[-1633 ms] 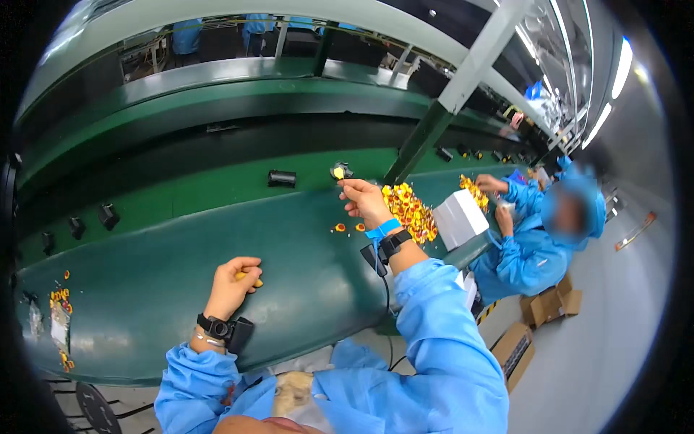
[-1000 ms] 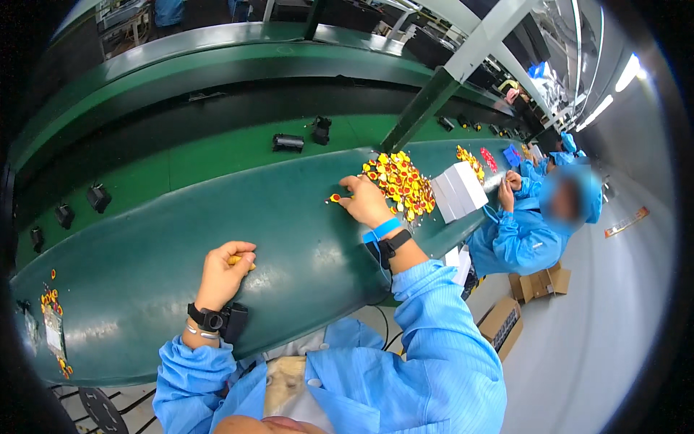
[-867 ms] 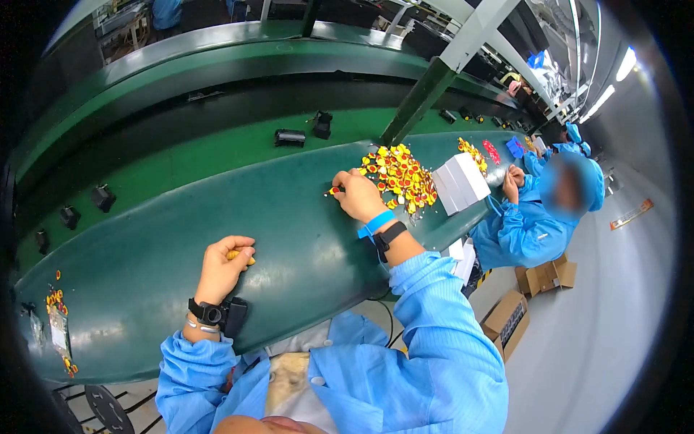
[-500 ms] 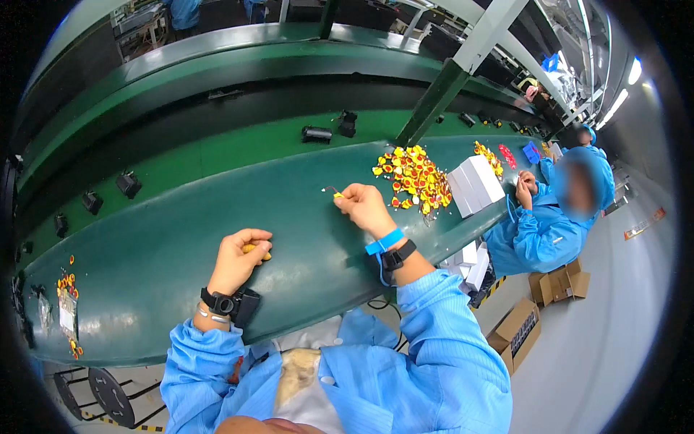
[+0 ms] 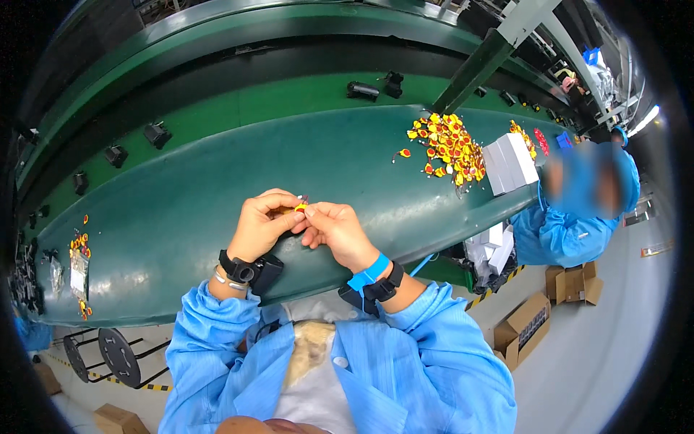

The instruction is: The worker is assembling small yellow and black plastic components on an industrial assembly line.

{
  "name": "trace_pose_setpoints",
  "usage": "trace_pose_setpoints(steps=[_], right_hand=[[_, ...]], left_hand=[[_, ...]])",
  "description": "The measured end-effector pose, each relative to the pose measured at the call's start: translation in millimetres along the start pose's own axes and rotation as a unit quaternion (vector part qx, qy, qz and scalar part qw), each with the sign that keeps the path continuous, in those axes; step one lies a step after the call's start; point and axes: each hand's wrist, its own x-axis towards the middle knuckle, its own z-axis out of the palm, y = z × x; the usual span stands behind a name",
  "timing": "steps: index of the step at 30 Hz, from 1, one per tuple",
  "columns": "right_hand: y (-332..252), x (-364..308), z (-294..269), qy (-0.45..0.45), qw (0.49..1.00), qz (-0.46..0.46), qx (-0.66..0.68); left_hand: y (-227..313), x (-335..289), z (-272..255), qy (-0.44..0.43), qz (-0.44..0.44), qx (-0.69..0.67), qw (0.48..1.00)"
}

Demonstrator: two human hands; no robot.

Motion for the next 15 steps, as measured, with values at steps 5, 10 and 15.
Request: trace_pose_setpoints(steps=[5, 10, 15], right_hand=[[-11.4, -14.2, 3.8, 0.032, 0.999, 0.015, -0.015], [-14.9, -21.2, -13.6, -0.032, 0.988, 0.055, -0.142], [-10.6, -32.5, -20.2, -0.028, 0.995, 0.045, -0.086]], left_hand=[[18.6, -17.1, 12.0, 0.029, 0.084, 0.159, 0.983], [26.4, -27.3, 20.5, 0.009, 0.175, 0.33, 0.928], [29.5, -32.6, 25.5, 0.033, 0.059, 0.192, 0.979]])
